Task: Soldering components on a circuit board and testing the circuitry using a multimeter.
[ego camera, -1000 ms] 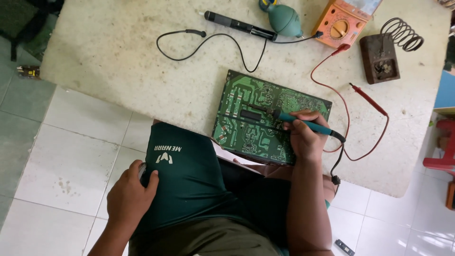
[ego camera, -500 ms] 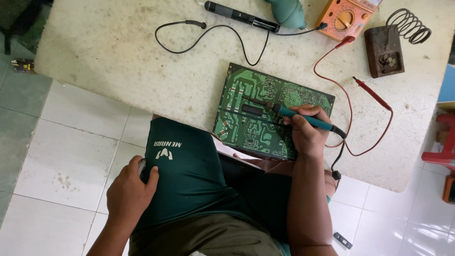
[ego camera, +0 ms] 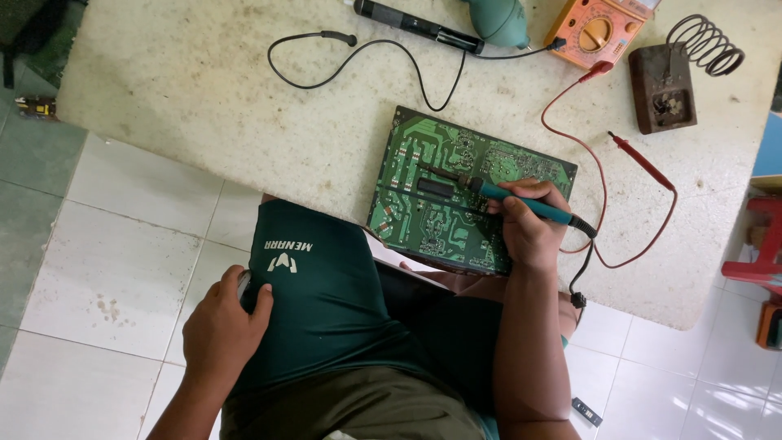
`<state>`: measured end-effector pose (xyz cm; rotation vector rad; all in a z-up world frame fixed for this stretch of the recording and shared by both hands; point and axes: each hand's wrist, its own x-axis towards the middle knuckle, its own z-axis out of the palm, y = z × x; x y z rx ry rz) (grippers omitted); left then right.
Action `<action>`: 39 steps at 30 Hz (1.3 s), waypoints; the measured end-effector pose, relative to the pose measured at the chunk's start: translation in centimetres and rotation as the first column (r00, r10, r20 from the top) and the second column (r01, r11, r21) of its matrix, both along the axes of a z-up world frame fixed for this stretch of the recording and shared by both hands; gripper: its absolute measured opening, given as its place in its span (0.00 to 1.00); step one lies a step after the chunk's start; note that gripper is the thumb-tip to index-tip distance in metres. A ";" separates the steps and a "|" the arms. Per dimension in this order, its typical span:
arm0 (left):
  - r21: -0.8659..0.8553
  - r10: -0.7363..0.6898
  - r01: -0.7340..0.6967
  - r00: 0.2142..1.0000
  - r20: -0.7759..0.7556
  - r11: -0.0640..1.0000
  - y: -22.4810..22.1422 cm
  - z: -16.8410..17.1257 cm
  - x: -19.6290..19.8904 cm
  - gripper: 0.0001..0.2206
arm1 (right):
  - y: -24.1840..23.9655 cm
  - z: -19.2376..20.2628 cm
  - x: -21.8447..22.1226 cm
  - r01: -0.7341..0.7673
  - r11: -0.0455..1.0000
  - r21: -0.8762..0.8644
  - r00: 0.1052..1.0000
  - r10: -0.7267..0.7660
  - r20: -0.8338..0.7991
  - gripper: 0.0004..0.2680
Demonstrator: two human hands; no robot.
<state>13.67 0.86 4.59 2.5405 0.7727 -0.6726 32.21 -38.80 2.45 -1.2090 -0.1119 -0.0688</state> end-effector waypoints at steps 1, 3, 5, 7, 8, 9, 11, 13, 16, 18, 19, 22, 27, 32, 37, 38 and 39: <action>0.000 -0.001 0.001 1.000 0.000 1.000 0.0 0.1 0.0 0.29 | 0.0 0.0 0.0 0.001 1.000 0.000 1.000 -0.001 0.000 0.04; 0.002 -0.003 0.003 1.000 0.011 1.000 0.0 0.1 0.0 0.29 | 0.1 0.1 0.0 0.013 1.000 0.000 1.000 -0.013 -0.016 0.04; 0.006 -0.008 0.008 1.000 0.024 1.000 0.0 0.1 0.0 0.28 | 0.0 -0.1 0.0 0.014 1.000 0.004 1.000 -0.014 -0.014 0.04; 0.010 -0.014 0.014 0.999 0.036 1.000 0.0 0.0 -0.1 0.28 | -0.2 -0.3 0.0 0.016 1.000 0.009 1.000 -0.016 -0.013 0.04; 0.006 -0.009 0.009 0.999 0.038 1.000 0.0 0.0 0.0 0.28 | -0.4 -0.5 0.0 0.008 0.999 0.037 1.000 -0.008 -0.004 0.04; 0.002 -0.004 0.004 0.999 0.040 1.000 0.0 0.0 0.0 0.28 | -0.6 -0.6 0.1 0.000 0.998 0.066 1.000 0.000 0.004 0.05; 0.006 -0.010 0.010 0.999 0.043 1.000 -0.1 -0.1 0.0 0.28 | -0.7 -0.3 -0.1 -0.012 0.996 0.089 0.999 0.009 0.033 0.05; 0.012 -0.007 0.007 0.999 0.040 1.000 0.0 0.0 0.0 0.28 | -0.7 0.0 -0.3 -0.033 0.993 0.114 0.998 0.026 0.057 0.05; 0.007 0.000 0.000 1.000 0.023 1.000 -0.1 0.1 0.0 0.29 | -1.0 0.4 -1.1 -0.199 0.968 0.151 0.966 0.168 0.197 0.08; 0.004 -0.009 0.009 0.999 0.043 1.000 0.0 0.0 -0.1 0.27 | -1.3 0.1 -1.9 -0.257 0.946 0.196 0.961 0.228 0.158 0.08; 0.005 -0.007 0.007 0.999 0.039 1.000 0.0 -0.2 -0.2 0.27 | -1.2 -0.1 -2.1 -0.259 0.946 0.198 0.961 0.230 0.155 0.08; 0.005 -0.017 0.017 0.998 0.058 1.000 0.0 -0.2 -0.2 0.28 | -0.8 -0.3 -2.3 -0.122 0.990 0.076 0.981 0.109 0.163 0.05; 0.001 -0.008 0.008 0.999 0.042 1.000 0.0 -0.1 -0.1 0.28 | -0.8 -0.7 -1.9 -0.081 0.994 0.074 0.988 0.070 0.135 0.05; 0.050 -0.062 0.056 0.991 0.120 0.997 -0.2 0.7 0.2 0.26 | -1.5 -3.4 -1.3 -0.053 0.993 0.104 0.978 0.031 0.208 0.06; 0.050 -0.070 0.064 0.990 0.119 0.997 -0.3 0.7 0.1 0.26 | -0.9 -2.7 -1.5 -0.049 0.996 0.080 0.978 0.031 0.207 0.06; 0.052 -0.076 0.070 0.990 0.123 0.996 -0.3 0.7 0.1 0.26 | -0.8 -2.7 -1.5 -0.044 0.997 0.057 0.977 0.031 0.211 0.06; 0.053 -0.082 0.076 0.989 0.126 0.996 -0.3 0.7 0.1 0.26 | -0.6 -2.6 -1.5 -0.039 0.999 0.033 0.976 0.031 0.215 0.06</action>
